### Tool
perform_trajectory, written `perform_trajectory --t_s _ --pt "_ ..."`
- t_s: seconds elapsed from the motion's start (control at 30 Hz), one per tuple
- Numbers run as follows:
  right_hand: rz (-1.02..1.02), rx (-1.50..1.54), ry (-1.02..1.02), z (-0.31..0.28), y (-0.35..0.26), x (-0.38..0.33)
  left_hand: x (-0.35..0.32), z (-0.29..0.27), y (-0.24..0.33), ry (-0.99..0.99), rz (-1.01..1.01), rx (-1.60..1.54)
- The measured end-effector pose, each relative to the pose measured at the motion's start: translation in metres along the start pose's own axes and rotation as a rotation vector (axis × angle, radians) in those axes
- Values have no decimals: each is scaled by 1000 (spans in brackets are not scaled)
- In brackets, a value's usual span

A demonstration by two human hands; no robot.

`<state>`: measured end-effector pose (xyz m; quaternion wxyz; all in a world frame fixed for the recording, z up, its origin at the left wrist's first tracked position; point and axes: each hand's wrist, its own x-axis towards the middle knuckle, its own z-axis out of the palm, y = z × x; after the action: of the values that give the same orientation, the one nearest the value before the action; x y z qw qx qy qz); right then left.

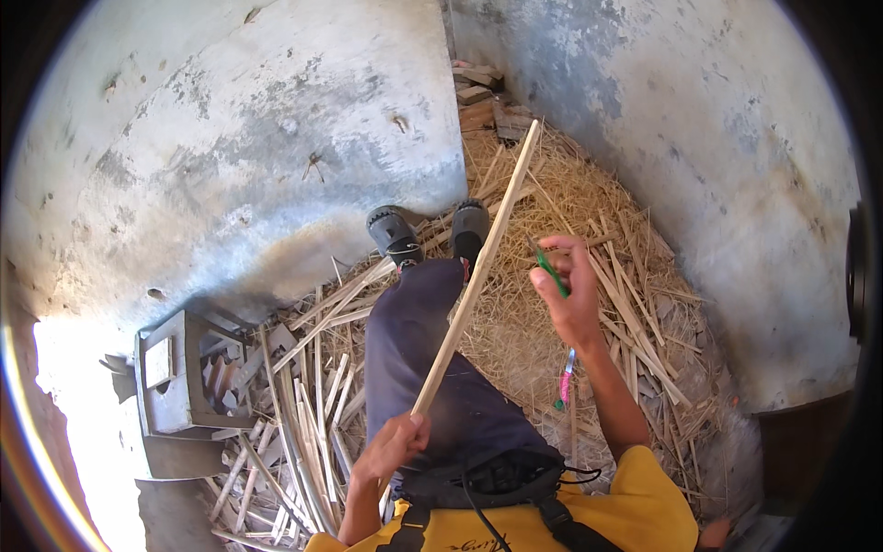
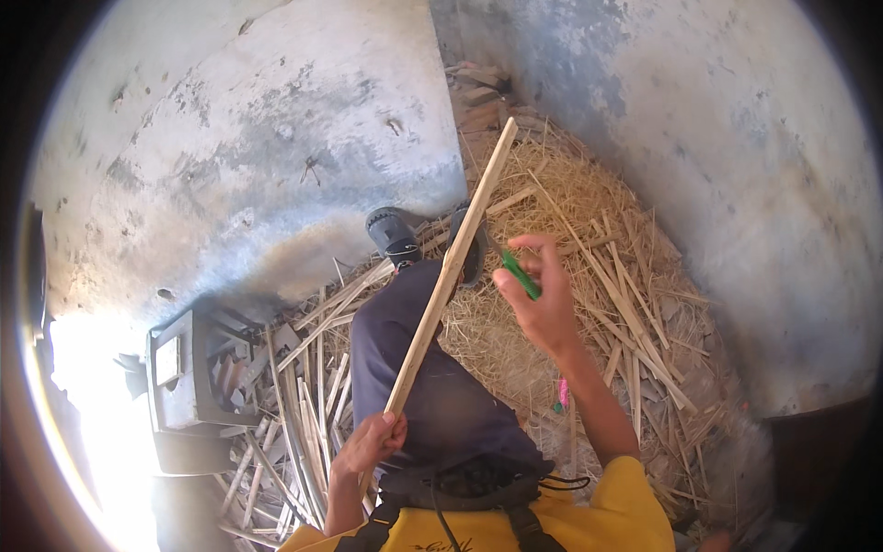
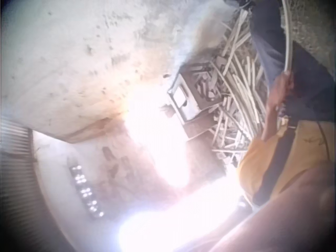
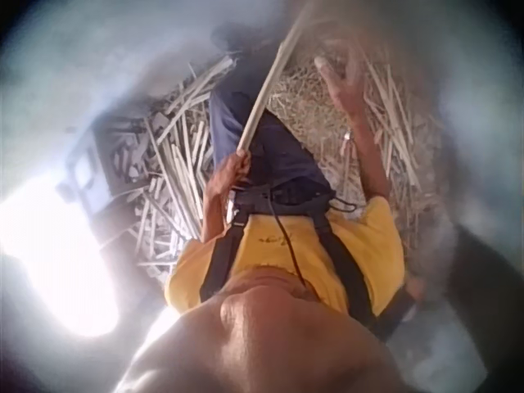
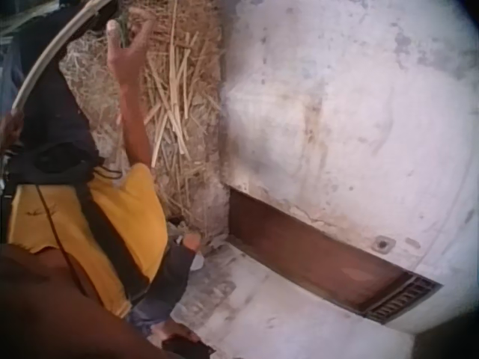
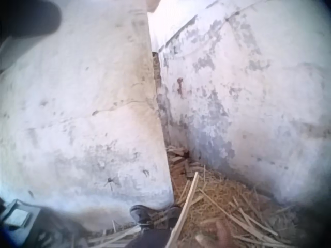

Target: The person uses a small green-handled knife to shave thin strips of wood from a long wooden slat while sitting on the floor.

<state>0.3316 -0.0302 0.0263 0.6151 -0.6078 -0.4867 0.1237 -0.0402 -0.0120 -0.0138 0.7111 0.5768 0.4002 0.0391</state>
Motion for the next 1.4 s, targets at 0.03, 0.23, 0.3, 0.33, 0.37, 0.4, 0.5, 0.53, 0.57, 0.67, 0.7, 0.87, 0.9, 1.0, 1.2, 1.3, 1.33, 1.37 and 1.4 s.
perform_trajectory --t_s 0.03,0.23,0.3,0.33,0.37,0.4,0.5,0.53,0.57,0.67,0.7,0.87,0.9,1.0,1.2,1.3,1.33,1.37,1.4 --pt "100 151 -17 9 1 -1 0 -2 -1 -3 -1 7" --pt "456 476 -158 23 -24 10 -6 1 19 -16 94 48" --pt "394 456 -60 31 -18 10 -11 1 25 13 52 40" --pt "395 456 -62 34 -15 10 -13 0 28 14 51 38" --pt "364 464 21 37 -13 12 -15 -4 30 -15 58 85" --pt "348 468 62 36 -9 12 -16 -6 31 -45 65 132" --pt "501 670 -161 23 6 10 -15 -10 24 -86 87 87" --pt "500 670 -163 23 9 8 -15 -14 24 -84 88 87" --pt "520 739 -179 23 7 7 -16 -20 25 -157 40 59" --pt "535 852 -158 27 0 4 -16 -28 28 -252 16 54" --pt "530 897 -123 27 -2 3 -16 -30 30 -273 41 77" --pt "492 960 -84 28 -14 -7 -8 -43 37 -212 101 257" --pt "466 951 -71 29 -18 -9 -5 -45 37 -174 130 287" --pt "452 894 -45 37 -26 -16 13 -32 46 -66 435 229" --pt "473 871 -28 43 -29 -27 30 28 95 -118 554 -16" --pt "438 600 -90 38 -38 -23 35 30 97 -269 183 -104" --pt "438 600 -92 35 -40 -23 38 33 91 -153 283 -66" --pt "265 460 -73 30 -40 -24 40 35 88 -38 381 -24" --pt "92 320 -54 26 -40 -25 40 34 89 -38 379 -23"
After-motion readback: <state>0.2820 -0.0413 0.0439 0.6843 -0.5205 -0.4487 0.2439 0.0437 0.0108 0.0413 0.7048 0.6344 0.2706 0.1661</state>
